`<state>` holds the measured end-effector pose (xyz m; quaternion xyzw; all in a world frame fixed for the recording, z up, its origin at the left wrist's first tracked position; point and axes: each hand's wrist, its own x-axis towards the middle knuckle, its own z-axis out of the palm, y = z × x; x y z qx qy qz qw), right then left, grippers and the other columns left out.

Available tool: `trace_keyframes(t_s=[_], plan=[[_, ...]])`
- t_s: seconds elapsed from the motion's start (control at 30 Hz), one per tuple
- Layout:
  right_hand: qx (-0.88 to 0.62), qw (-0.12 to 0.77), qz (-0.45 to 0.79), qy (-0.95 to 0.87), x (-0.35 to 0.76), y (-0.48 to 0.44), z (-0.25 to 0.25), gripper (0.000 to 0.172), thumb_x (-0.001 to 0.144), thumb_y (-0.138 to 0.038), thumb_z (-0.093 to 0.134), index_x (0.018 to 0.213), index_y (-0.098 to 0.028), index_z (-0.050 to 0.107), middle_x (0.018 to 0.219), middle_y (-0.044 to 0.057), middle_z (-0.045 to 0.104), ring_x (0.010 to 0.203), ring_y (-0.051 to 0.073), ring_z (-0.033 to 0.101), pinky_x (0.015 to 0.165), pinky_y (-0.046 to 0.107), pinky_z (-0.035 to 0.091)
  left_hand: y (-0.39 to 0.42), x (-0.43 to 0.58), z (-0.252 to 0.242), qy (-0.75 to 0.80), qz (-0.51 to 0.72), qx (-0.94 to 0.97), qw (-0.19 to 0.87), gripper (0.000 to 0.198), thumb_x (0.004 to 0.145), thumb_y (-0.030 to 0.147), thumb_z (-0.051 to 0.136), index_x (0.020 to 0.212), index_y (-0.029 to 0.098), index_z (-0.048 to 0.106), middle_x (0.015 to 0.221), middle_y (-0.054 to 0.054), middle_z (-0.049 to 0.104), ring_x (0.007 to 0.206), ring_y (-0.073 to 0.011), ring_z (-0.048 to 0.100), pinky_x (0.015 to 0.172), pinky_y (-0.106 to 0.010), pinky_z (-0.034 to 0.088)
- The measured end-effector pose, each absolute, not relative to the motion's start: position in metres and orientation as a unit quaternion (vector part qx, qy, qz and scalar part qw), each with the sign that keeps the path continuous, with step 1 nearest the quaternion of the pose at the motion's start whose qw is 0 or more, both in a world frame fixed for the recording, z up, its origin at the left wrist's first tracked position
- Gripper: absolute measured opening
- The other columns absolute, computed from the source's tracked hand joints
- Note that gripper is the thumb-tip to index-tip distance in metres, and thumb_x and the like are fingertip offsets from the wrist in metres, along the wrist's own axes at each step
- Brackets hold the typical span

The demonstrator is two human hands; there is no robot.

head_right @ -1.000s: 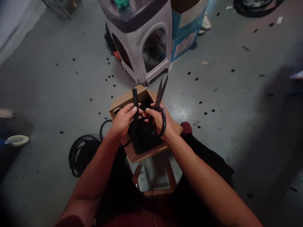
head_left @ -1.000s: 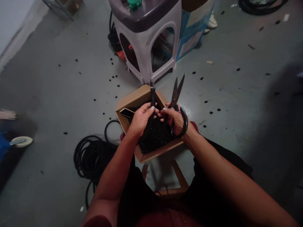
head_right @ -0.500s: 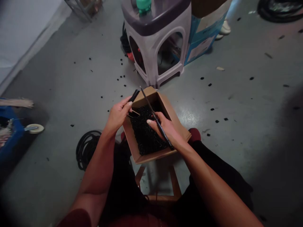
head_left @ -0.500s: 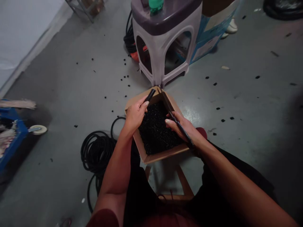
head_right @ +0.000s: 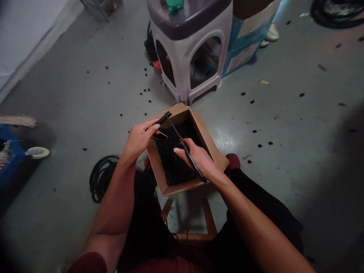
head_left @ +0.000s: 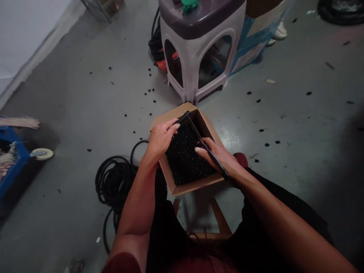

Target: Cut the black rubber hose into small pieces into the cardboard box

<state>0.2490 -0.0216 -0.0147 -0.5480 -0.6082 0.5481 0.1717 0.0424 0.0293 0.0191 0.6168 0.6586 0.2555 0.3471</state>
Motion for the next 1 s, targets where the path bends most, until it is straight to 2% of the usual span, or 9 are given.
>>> trace_keyframes(t_s=[0.27, 0.63, 1.0], plan=[[-0.556, 0.166, 0.544, -0.607, 0.249, -0.021, -0.015, 0.044, 0.087, -0.056, 0.051, 0.117, -0.024, 0.057, 0.097, 0.011, 0.068, 0.088, 0.03, 0.062, 0.071, 0.038, 0.042, 0.03, 0.044, 0.018, 0.624, 0.253, 0.643, 0.366, 0.025, 0.085, 0.026, 0.056, 0.101, 0.023, 0.075, 0.076, -0.001, 0.069, 0.073, -0.0164, 0.059, 0.073, -0.026, 0.041], [-0.564, 0.146, 0.537, -0.61, 0.249, -0.02, -0.015, 0.045, 0.087, -0.055, 0.051, 0.12, -0.025, 0.055, 0.103, 0.012, 0.067, 0.092, 0.031, 0.063, 0.07, 0.037, 0.042, 0.03, 0.042, 0.018, 0.594, 0.224, 0.67, 0.384, 0.027, 0.087, 0.028, 0.053, 0.104, 0.022, 0.074, 0.078, 0.0, 0.071, 0.071, -0.0145, 0.061, 0.072, -0.025, 0.043], [-0.54, 0.137, 0.58, -0.594, 0.249, -0.019, 0.001, 0.045, 0.09, -0.053, 0.045, 0.117, -0.018, 0.053, 0.103, 0.011, 0.067, 0.089, 0.025, 0.063, 0.074, 0.035, 0.045, 0.031, 0.039, 0.024, 0.614, 0.153, 0.686, 0.358, 0.036, 0.09, 0.033, 0.047, 0.114, 0.019, 0.07, 0.08, -0.001, 0.072, 0.077, -0.0139, 0.063, 0.077, -0.024, 0.046]])
